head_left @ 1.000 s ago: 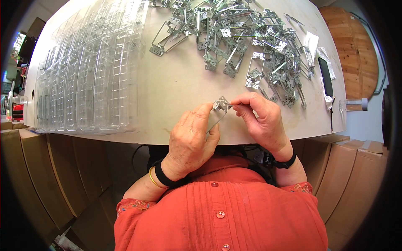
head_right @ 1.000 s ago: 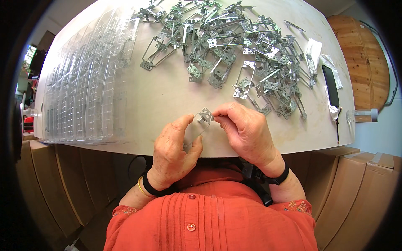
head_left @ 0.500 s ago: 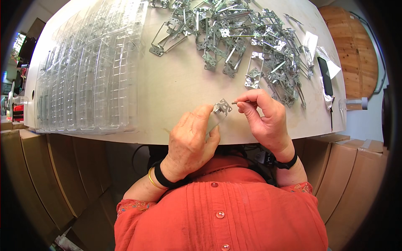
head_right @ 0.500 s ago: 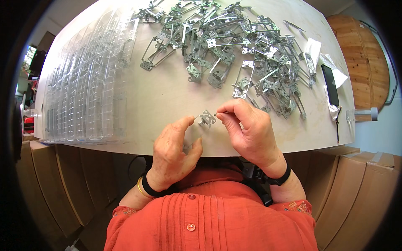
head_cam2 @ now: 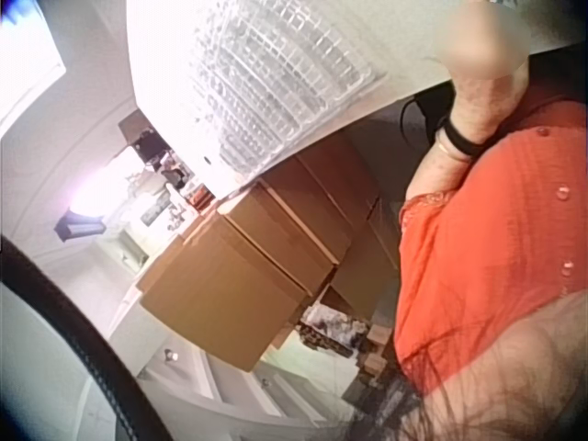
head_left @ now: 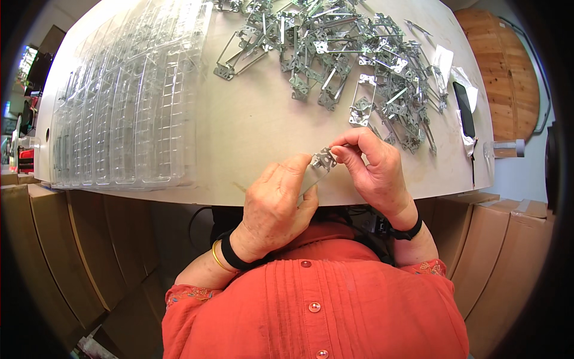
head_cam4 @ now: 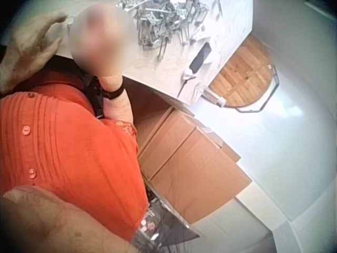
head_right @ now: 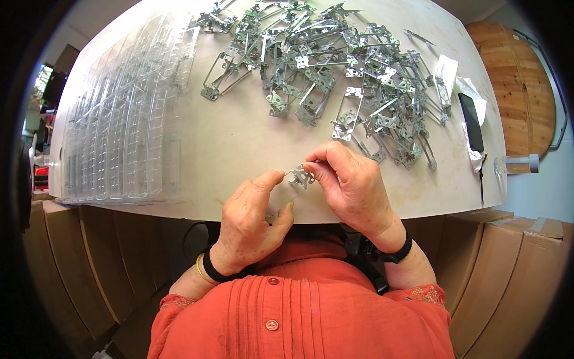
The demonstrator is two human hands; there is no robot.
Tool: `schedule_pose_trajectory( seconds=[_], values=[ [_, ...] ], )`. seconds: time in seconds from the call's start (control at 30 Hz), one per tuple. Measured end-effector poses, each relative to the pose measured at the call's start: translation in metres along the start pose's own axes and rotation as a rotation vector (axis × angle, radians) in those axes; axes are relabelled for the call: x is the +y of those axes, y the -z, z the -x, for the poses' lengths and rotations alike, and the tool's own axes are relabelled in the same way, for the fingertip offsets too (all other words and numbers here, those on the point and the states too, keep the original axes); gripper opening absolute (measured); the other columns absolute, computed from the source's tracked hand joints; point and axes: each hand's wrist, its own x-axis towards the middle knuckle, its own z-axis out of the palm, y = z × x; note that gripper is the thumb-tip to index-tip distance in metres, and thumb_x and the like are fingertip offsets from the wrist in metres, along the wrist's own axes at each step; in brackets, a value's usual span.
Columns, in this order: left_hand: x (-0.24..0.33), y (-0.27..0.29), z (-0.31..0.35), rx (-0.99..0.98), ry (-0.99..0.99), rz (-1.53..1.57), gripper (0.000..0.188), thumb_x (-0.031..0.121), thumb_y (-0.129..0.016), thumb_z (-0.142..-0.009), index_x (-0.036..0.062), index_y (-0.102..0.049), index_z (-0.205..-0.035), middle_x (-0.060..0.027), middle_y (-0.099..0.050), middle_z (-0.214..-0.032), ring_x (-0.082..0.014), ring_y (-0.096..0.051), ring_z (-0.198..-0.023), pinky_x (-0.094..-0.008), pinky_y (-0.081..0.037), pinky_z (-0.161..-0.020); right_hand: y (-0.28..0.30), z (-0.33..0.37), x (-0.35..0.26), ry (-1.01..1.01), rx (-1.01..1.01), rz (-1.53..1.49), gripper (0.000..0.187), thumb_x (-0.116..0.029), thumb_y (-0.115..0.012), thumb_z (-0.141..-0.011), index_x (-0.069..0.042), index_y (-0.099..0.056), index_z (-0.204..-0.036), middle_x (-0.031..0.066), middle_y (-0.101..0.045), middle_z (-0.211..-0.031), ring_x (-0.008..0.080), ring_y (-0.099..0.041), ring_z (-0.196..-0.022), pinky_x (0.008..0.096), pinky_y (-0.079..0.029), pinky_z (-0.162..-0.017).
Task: The person assembles small metal hardware pieces by hand, inserting a thin metal rod into two bracket-like components and placing the assembled units into a clear plastic organizer tray. The person repeatedly picks up parts from a pile on the table, aligns them, and inserts the rod before moving the finished assembly into the tray.
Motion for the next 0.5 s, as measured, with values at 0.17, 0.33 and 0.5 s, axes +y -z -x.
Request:
schedule_pose_trajectory(
  seconds=[0.17, 0.33, 0.5],
  values=[
    [-0.0020, -0.0014, -0.0002, 0.013, -0.028, 0.003, 0.059, 0.000, -0.086, -0.080, -0.0012, -0.065, -0.135, -0.0156, -0.073, -0.109, -0.0331, -0.069, -0.084, -0.0419, -0.057, -0.075, -0.0009, -0.0016, -0.0016, -0.002, -0.006, -0.001, 0.013, -0.002, -0.082, -0.098, -0.004, -0.070, -0.104, 0.0104, -0.074, -0.088, 0.0253, -0.074, -0.073, 0.0358, -0.057, -0.066],
    [-0.0011, -0.0009, -0.0008, 0.008, -0.029, 0.002, 0.060, 0.000, -0.086, -0.080, -0.0014, -0.064, -0.135, -0.0154, -0.073, -0.110, -0.0332, -0.069, -0.084, -0.0422, -0.057, -0.075, -0.0004, -0.0015, -0.0002, 0.002, -0.012, 0.049, 0.013, -0.003, -0.083, -0.097, -0.005, -0.071, -0.103, 0.0101, -0.074, -0.088, 0.0258, -0.073, -0.072, 0.0361, -0.057, -0.065],
    [-0.0011, -0.0010, -0.0005, 0.010, -0.030, 0.011, 0.059, -0.001, -0.085, -0.080, -0.0015, -0.064, -0.135, -0.0152, -0.073, -0.109, -0.0330, -0.068, -0.083, -0.0423, -0.057, -0.075, -0.0021, -0.0025, 0.0000, 0.027, 0.000, 0.071, 0.014, -0.003, -0.083, -0.096, -0.005, -0.071, -0.102, 0.0101, -0.073, -0.088, 0.0271, -0.073, -0.073, 0.0367, -0.057, -0.065]
  ],
)
